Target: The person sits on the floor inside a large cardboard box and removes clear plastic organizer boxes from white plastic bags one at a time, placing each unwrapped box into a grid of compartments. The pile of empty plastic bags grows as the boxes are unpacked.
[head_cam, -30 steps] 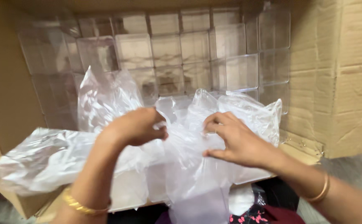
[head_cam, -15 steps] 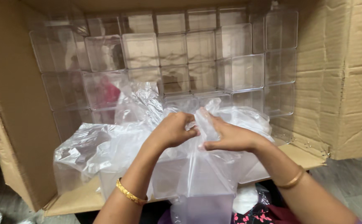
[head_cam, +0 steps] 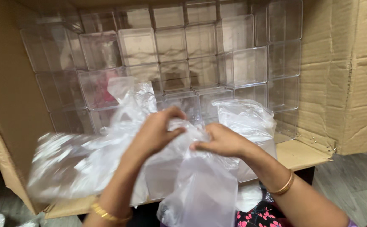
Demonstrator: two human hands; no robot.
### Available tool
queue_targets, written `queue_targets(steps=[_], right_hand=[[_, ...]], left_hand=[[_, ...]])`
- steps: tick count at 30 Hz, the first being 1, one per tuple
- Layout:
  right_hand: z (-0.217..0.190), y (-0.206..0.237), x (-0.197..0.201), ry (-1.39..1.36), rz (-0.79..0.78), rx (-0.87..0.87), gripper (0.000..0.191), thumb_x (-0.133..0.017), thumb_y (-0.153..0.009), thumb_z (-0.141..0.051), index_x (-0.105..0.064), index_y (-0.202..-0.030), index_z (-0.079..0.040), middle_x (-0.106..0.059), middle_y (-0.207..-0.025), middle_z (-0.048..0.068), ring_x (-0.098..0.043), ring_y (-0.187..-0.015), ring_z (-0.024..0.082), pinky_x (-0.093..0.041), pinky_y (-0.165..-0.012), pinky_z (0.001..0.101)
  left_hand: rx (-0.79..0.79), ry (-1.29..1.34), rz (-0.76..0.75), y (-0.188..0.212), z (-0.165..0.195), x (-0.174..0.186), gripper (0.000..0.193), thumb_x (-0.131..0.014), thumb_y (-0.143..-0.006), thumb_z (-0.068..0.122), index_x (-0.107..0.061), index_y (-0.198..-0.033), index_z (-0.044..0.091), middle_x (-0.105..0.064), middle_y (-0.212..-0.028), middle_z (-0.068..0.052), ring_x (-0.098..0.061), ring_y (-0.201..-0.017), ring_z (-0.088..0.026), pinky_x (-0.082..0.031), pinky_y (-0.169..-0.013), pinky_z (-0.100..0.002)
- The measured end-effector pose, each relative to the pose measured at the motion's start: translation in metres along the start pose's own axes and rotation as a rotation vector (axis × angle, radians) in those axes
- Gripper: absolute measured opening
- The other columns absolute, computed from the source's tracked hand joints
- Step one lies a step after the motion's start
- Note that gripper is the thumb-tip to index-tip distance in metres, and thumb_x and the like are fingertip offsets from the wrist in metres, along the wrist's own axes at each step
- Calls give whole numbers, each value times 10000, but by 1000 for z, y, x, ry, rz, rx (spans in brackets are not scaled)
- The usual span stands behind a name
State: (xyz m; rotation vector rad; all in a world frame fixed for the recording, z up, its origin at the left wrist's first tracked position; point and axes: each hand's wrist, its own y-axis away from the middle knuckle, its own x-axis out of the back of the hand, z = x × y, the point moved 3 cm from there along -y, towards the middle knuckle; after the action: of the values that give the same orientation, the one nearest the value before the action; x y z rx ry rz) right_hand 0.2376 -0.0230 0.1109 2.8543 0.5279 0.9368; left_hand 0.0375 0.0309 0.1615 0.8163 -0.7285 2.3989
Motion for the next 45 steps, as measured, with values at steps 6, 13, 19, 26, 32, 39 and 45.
queue_targets(steps=[6,13,19,26,32,39,45], right_hand=[[-12,14,23,472,181,-122,632,-806,-706,-527,-744,-1220,-165,-449,-1515,144,-367,-1413,352,-320,-1067,624],[-3,13,35,487,60,-410,771,-840,-717,-587,-659,-1346,-179,-35,-1684,258,128,-1561,468,-123,-1161,691],[13,-3,38,276,-16,-256,732,-838,-651,-537,-687,-1193,-68,-706,-1254,207,-639,-1214,330,-506,-1005,422],[0,0,26,33,-4,156,727,-834,-697,-400,-602,-1287,-43,-694,-1264,170,-643,-1160,299,-496,-966,411],[-23,-3,3,240,-33,421,851,-901,-762,-464,-532,-1383,-14,-628,-1312,243,-610,-1199,391,-471,-972,424],[-40,-4,-15,254,-121,234,417,-850,-735,-398,-748,-956,-60,-769,-876,151,-744,-865,318,-556,-764,424],[-41,7,-17,94,38,274,248,-769,-777,-187,-703,-951,-24,-742,-811,151,-744,-806,305,-545,-720,395]], left_hand=[[616,-481,-432,27,-54,61,912,-778,-756,625,-463,-1481,171,-602,-1382,-222,-575,-1304,-370,-457,-1091,-448],[493,-326,-611,23,-56,10,1161,-848,-702,585,-212,-1581,171,-495,-1464,-225,-506,-1352,-371,-409,-1108,-432],[466,-165,-543,17,-54,-8,909,-766,-795,332,-313,-1571,194,-652,-1292,-231,-633,-1229,-348,-496,-1016,-399],[331,-126,-254,19,-37,-24,411,-713,-810,198,-697,-1191,44,-736,-1115,-210,-699,-1048,-362,-541,-911,-415],[253,-241,-1,38,-10,-28,306,-762,-748,145,-746,-1036,41,-739,-992,-204,-703,-947,-391,-539,-840,-457],[340,-120,176,58,35,-22,285,-763,-715,38,-701,-988,92,-739,-822,-165,-714,-804,-378,-535,-702,-461],[211,40,157,55,63,-16,448,-729,-738,-33,-522,-1112,102,-763,-848,-125,-720,-793,-368,-527,-646,-448]])
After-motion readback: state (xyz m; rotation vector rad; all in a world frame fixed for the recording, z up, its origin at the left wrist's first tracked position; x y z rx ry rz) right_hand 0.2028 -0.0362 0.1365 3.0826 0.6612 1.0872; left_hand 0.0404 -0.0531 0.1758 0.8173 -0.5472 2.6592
